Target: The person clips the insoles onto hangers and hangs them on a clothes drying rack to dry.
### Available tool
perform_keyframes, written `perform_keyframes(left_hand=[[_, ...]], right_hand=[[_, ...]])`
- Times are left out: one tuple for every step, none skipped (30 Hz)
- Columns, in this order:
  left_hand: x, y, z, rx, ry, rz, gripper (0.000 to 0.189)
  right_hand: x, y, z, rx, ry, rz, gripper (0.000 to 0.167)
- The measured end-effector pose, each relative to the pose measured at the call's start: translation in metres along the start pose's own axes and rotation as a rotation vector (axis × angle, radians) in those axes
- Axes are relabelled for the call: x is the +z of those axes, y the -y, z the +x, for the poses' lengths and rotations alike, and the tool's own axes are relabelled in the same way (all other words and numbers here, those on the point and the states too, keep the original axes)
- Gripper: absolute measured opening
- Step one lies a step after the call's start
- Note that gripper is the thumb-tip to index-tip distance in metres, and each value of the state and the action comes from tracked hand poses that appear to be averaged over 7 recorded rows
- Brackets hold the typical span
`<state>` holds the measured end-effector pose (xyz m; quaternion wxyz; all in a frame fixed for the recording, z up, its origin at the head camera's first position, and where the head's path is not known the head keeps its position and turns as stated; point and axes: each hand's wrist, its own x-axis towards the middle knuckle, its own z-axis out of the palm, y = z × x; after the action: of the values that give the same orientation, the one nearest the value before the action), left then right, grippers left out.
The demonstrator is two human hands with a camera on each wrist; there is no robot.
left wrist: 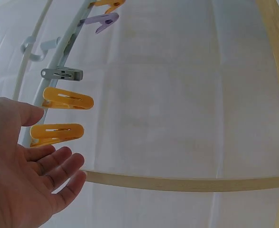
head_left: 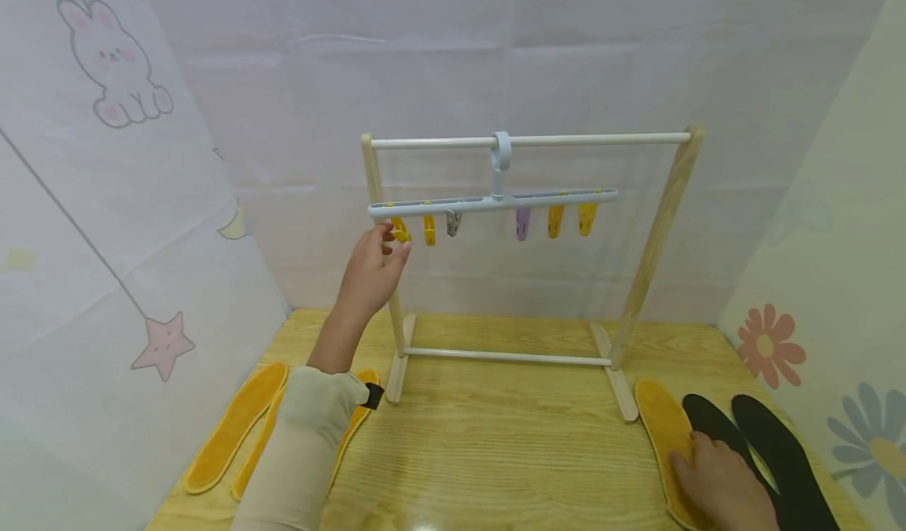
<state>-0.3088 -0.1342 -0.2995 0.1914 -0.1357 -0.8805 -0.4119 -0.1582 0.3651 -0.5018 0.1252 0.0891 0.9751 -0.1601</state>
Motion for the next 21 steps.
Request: perform_keyframes(left_hand=[[0.001,0.0,0.0,-0.003,0.001,-0.005,0.062],[0.001,0.0,0.0,-0.008,0.001,-0.012,0.062],[0.001,0.0,0.0,-0.012,0.001,-0.02,0.063],[0.002,0.001,0.001,-0.016,0.0,-0.029,0.063],[0.002,0.001,0.001,-0.019,-0.001,-0.042,0.063],[0.002,0.001,0.001,-0.023,-0.001,-0.063,0.064],[0.002,0.002,0.001,-0.027,0.002,-0.091,0.064],[0.003,0.003,0.002,-0.031,0.004,-0.122,0.064],[0.003,0.003,0.002,-0.035,0.006,-0.15,0.065],[0.003,0.003,0.002,-0.041,0.01,-0.176,0.065],[0.002,0.003,0.003,-0.051,0.013,-0.203,0.065],[0.002,0.003,0.003,-0.062,0.016,-0.223,0.066],[0.002,0.003,0.004,-0.07,0.015,-0.235,0.066],[0.002,0.003,0.004,-0.078,0.014,-0.238,0.066],[0.002,0.003,0.005,-0.085,0.012,-0.238,0.065],[0.002,0.003,0.005,-0.09,0.012,-0.24,0.065],[0.002,0.003,0.006,-0.092,0.008,-0.242,0.064],[0.002,0.003,0.006,-0.09,0.006,-0.242,0.064],[0.002,0.003,0.007,-0.084,0.002,-0.244,0.063],[0.002,0.003,0.008,-0.079,-0.003,-0.244,0.062],[0.002,0.002,0.008,-0.074,-0.01,-0.249,0.061]], right_hand=[[0.001,0.0,0.001,0.0,0.003,-0.003,0.074],[0.001,-0.001,0.001,0.003,0.008,-0.005,0.073],[0.002,-0.001,0.002,0.005,0.013,-0.008,0.071],[0.003,-0.001,0.003,0.009,0.019,-0.01,0.071],[0.003,-0.001,0.003,0.012,0.024,-0.012,0.071],[0.003,-0.001,0.004,0.015,0.028,-0.014,0.071],[0.003,-0.001,0.004,0.018,0.032,-0.016,0.07],[0.003,-0.001,0.005,0.019,0.037,-0.019,0.07],[0.003,0.0,0.005,0.022,0.045,-0.018,0.068],[0.003,0.0,0.005,0.025,0.052,-0.018,0.067],[0.002,0.001,0.006,0.029,0.057,-0.02,0.066],[0.002,0.002,0.006,0.033,0.062,-0.022,0.064],[0.002,0.004,0.006,0.038,0.07,-0.021,0.062],[0.001,0.005,0.005,0.044,0.077,-0.022,0.062],[0.001,0.006,0.005,0.049,0.082,-0.022,0.062],[0.001,0.007,0.005,0.052,0.083,-0.026,0.064],[0.0,0.008,0.005,0.055,0.086,-0.028,0.064],[0.0,0.009,0.005,0.057,0.092,-0.028,0.065],[-0.001,0.009,0.006,0.06,0.099,-0.025,0.065],[-0.002,0.01,0.007,0.06,0.106,-0.023,0.066],[-0.003,0.01,0.008,0.059,0.112,-0.02,0.065]])
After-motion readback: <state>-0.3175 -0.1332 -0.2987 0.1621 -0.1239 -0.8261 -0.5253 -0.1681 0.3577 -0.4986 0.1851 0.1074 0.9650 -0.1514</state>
